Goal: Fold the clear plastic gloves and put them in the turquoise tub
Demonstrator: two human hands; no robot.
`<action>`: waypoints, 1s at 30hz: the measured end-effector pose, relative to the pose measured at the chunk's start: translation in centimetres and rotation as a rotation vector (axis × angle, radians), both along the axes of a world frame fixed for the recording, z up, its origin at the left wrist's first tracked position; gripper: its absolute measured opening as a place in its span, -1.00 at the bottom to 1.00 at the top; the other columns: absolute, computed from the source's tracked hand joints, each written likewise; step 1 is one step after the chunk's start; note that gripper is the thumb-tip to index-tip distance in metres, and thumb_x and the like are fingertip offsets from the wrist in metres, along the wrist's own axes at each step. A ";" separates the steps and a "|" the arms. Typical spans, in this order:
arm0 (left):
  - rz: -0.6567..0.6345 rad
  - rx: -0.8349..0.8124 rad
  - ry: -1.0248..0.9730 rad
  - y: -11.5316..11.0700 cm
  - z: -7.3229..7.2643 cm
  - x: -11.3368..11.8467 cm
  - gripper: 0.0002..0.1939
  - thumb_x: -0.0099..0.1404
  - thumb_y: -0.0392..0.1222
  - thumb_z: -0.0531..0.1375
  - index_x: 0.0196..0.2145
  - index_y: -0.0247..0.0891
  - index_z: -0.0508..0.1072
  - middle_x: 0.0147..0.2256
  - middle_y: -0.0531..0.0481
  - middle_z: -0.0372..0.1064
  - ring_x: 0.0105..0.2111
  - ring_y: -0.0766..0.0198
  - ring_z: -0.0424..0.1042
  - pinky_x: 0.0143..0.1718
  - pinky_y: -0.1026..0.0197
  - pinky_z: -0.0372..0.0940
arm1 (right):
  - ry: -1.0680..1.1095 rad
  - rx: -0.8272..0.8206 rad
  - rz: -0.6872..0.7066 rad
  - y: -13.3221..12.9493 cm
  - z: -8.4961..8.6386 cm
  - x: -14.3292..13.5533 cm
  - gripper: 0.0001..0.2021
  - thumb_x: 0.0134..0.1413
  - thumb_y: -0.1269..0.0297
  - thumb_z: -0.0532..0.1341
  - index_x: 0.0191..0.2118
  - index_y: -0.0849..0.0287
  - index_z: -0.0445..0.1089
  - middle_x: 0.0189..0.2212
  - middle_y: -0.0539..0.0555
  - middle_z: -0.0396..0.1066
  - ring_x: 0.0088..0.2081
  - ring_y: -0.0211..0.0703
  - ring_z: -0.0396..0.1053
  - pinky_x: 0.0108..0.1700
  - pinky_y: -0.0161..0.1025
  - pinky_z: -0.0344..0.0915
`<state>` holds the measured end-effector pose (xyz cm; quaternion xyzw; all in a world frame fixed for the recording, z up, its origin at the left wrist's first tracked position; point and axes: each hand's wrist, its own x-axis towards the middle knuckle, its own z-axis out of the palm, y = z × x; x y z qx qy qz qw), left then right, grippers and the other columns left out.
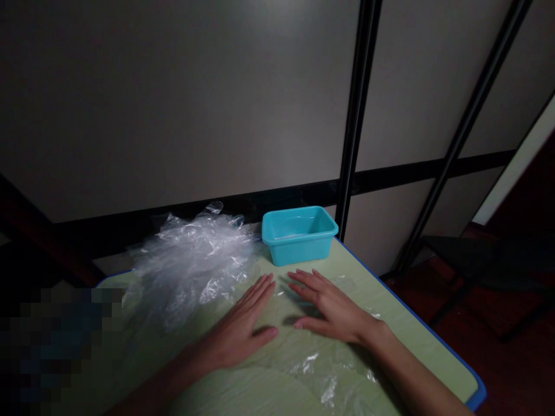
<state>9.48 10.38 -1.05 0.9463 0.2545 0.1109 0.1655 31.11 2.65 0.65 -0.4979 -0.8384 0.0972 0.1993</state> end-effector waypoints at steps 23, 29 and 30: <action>-0.077 -0.571 -0.273 -4.6 0.6 1.1 -0.70 0.04 -0.41 0.14 -0.21 -0.27 0.33 -0.33 0.06 0.41 -0.38 0.35 0.34 -0.34 0.32 0.25 | -0.033 -0.242 -0.090 -8.9 5.2 -1.2 -0.79 -0.20 0.60 0.07 -0.41 0.17 0.25 -0.29 0.05 0.25 -0.25 -0.18 0.24 -0.19 -0.25 0.24; -0.118 -0.500 -0.280 -4.3 0.3 0.7 -0.59 0.03 -0.47 0.12 -0.13 -0.23 0.30 -0.30 0.09 0.41 -0.36 0.36 0.32 -0.27 0.30 0.24 | 0.067 -0.186 -0.126 -5.6 4.9 0.8 -0.87 0.01 0.52 0.03 -0.42 0.18 0.24 -0.40 0.03 0.28 -0.35 -0.21 0.26 -0.28 -0.27 0.23; -0.124 -0.495 -0.294 -4.3 0.2 0.7 -0.58 0.02 -0.48 0.12 -0.13 -0.23 0.29 -0.30 0.09 0.41 -0.36 0.36 0.33 -0.27 0.31 0.25 | 0.066 -0.162 -0.162 -5.1 4.5 1.0 -0.88 0.02 0.49 0.03 -0.42 0.18 0.25 -0.41 0.04 0.29 -0.37 -0.21 0.26 -0.30 -0.27 0.23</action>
